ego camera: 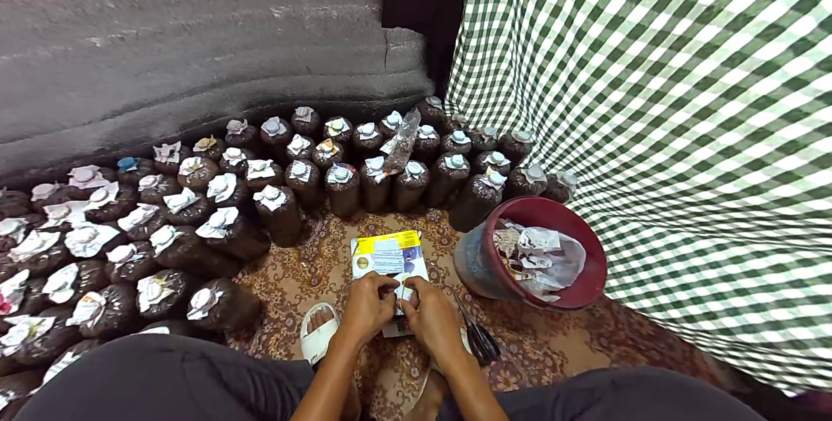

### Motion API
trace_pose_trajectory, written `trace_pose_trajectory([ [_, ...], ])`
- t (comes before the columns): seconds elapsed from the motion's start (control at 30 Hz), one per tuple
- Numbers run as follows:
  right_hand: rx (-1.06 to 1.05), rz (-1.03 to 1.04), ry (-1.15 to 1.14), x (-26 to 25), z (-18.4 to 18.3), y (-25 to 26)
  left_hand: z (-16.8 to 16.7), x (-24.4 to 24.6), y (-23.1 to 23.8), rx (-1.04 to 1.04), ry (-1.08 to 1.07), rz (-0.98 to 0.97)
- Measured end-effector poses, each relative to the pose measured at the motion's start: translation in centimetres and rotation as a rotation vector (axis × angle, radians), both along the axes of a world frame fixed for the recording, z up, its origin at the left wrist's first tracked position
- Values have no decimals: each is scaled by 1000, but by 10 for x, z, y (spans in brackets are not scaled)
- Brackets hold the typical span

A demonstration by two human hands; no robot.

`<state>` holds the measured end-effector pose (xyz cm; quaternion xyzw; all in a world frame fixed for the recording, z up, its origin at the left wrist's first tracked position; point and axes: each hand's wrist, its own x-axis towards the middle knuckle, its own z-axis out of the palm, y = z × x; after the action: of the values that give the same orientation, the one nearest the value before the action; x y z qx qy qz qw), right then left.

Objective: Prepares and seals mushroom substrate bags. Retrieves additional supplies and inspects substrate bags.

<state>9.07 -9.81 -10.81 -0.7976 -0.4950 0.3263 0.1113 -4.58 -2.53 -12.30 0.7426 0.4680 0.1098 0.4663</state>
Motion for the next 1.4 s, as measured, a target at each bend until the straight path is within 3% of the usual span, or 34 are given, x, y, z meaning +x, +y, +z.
trace_pose_trajectory([
  [0.17, -22, -5, -42, -7, -3, 1, 1, 15, -2, 89, 165, 32],
  [0.33, 92, -124, 143, 2, -20, -5, -16, 11, 6, -47, 6, 145],
  [0.43, 166, -171, 221, 3, -29, -6, -19, 13, 6, -40, 23, 167],
  [0.67, 132, -122, 173, 2, -33, 2, -5, 18, 11, -1, 306, -19],
  [0.8, 32, -55, -9, -5, -29, 10, -4, 9, 12, -66, 220, -25],
  [0.9, 55, 3, -84, -11, -28, 14, 15, 14, 5, 34, 290, -8],
  [1.23, 29, -34, -51, -12, -27, 7, 35, 32, 10, 51, 495, -268],
  [1.4, 41, -39, 78, 4, -21, -6, 32, 38, 24, 89, 538, -364],
])
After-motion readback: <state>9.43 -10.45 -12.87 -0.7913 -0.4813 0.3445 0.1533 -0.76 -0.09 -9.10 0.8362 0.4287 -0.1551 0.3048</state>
